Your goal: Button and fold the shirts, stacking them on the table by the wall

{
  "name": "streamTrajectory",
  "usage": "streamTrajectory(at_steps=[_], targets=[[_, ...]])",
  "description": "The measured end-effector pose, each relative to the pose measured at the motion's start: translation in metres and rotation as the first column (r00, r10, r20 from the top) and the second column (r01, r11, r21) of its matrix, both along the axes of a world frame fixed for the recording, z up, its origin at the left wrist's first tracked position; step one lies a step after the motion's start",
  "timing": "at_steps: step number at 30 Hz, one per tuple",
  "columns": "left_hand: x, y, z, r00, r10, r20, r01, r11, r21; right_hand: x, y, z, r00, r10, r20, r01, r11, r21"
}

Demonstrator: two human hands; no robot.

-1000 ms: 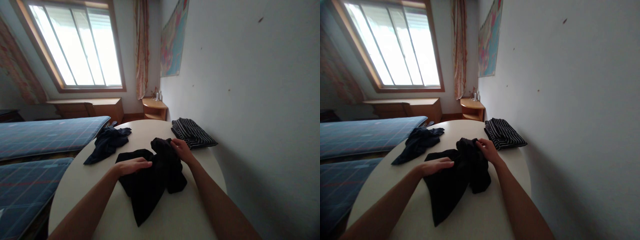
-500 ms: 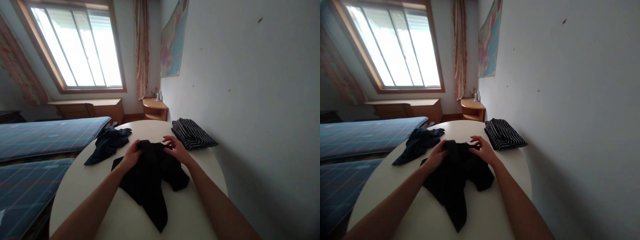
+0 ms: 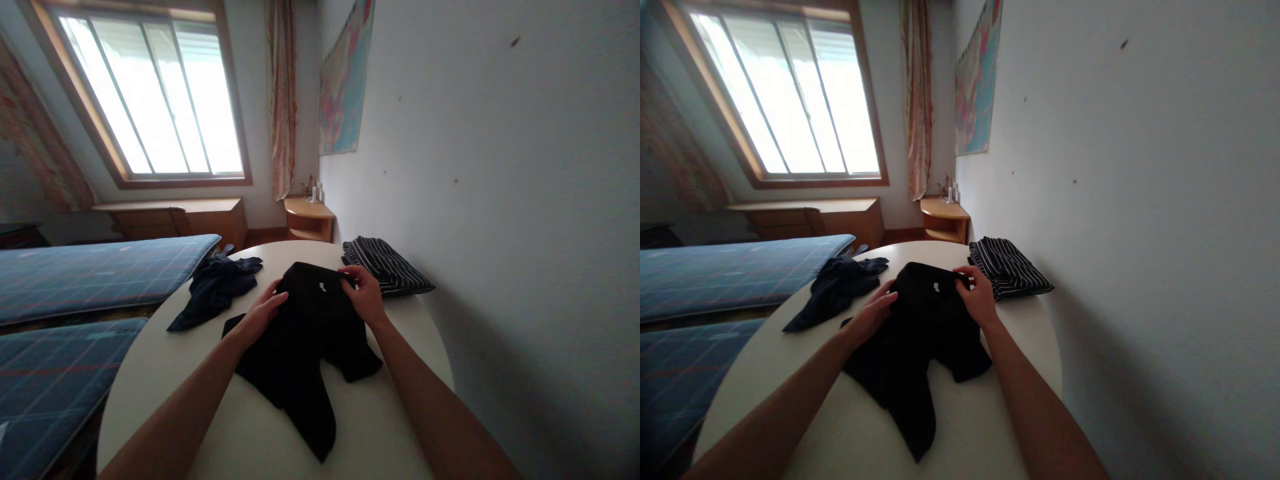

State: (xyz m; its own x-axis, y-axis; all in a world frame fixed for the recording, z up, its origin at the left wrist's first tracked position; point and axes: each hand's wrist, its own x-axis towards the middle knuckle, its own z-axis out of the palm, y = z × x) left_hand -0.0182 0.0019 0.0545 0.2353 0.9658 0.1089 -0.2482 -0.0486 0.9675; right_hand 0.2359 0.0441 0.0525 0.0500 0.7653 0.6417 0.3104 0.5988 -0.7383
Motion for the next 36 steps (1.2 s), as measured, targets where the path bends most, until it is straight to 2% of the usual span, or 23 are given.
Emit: streamTrajectory(at_steps=[3, 6, 8, 10, 12, 14, 17, 20, 22, 23, 25, 28, 29, 31, 33, 34, 36], targets=[[0.002, 0.005, -0.001, 0.983, 0.146, -0.112, -0.142, 0.989, 0.043, -0.001, 0.002, -0.004, 0.993, 0.089, -0.077, -0.091, 0.995, -0.03], [-0.005, 0.017, -0.006, 0.914, 0.35, -0.205, -0.329, 0.935, 0.132, 0.001, 0.005, -0.009, 0.964, 0.234, -0.128, -0.249, 0.961, -0.117], [-0.012, 0.024, -0.009, 0.865, 0.458, -0.203, -0.423, 0.885, 0.195, 0.003, 0.006, -0.013, 0.95, 0.302, -0.081, -0.313, 0.921, -0.232], [-0.018, 0.029, -0.011, 0.842, 0.513, -0.166, -0.472, 0.851, 0.231, 0.007, 0.006, -0.018, 0.936, 0.349, 0.037, -0.314, 0.879, -0.36], [-0.021, 0.031, -0.012, 0.863, 0.49, -0.122, -0.46, 0.863, 0.21, 0.01, 0.007, -0.022, 0.91, 0.373, 0.183, -0.266, 0.861, -0.432], [-0.022, 0.029, -0.012, 0.909, 0.404, -0.106, -0.39, 0.912, 0.131, 0.012, 0.008, -0.024, 0.883, 0.373, 0.284, -0.228, 0.871, -0.434], [-0.024, 0.024, -0.011, 0.951, 0.269, -0.156, -0.271, 0.962, 0.005, 0.014, 0.01, -0.024, 0.891, 0.331, 0.311, -0.203, 0.903, -0.378], [-0.029, 0.019, -0.011, 0.973, 0.085, -0.213, -0.111, 0.987, -0.113, 0.015, 0.013, -0.019, 0.957, 0.124, 0.263, -0.062, 0.97, -0.234], [-0.033, 0.02, -0.012, 0.974, -0.026, -0.225, -0.01, 0.987, -0.16, 0.016, 0.014, -0.015, 0.977, -0.039, 0.208, 0.066, 0.99, -0.126], [-0.035, 0.023, -0.012, 0.97, -0.041, -0.238, 0.004, 0.988, -0.154, 0.016, 0.014, -0.014, 0.98, -0.088, 0.18, 0.105, 0.99, -0.091], [-0.039, 0.03, -0.014, 0.966, 0.053, -0.255, -0.076, 0.994, -0.08, 0.017, 0.016, -0.013, 0.985, -0.096, 0.142, 0.106, 0.992, -0.065], [-0.041, 0.041, -0.017, 0.927, 0.322, -0.192, -0.312, 0.947, 0.081, 0.017, 0.016, -0.016, 0.981, 0.043, 0.189, -0.026, 0.995, -0.092], [-0.041, 0.043, -0.017, 0.915, 0.371, -0.158, -0.355, 0.927, 0.118, 0.016, 0.016, -0.019, 0.966, 0.097, 0.238, -0.072, 0.991, -0.109], [-0.04, 0.044, -0.019, 0.918, 0.372, -0.135, -0.353, 0.924, 0.149, 0.015, 0.015, -0.024, 0.914, 0.182, 0.364, -0.132, 0.979, -0.158], [-0.038, 0.041, -0.02, 0.927, 0.31, -0.212, -0.285, 0.948, 0.14, 0.017, 0.013, -0.029, 0.849, 0.228, 0.477, -0.135, 0.966, -0.222], [-0.038, 0.038, -0.02, 0.911, 0.29, -0.294, -0.259, 0.956, 0.14, 0.018, 0.012, -0.03, 0.821, 0.237, 0.52, -0.115, 0.96, -0.255], [-0.038, 0.033, -0.022, 0.809, 0.305, -0.503, -0.238, 0.952, 0.195, 0.023, 0.011, -0.032, 0.782, 0.23, 0.579, -0.051, 0.95, -0.308]])
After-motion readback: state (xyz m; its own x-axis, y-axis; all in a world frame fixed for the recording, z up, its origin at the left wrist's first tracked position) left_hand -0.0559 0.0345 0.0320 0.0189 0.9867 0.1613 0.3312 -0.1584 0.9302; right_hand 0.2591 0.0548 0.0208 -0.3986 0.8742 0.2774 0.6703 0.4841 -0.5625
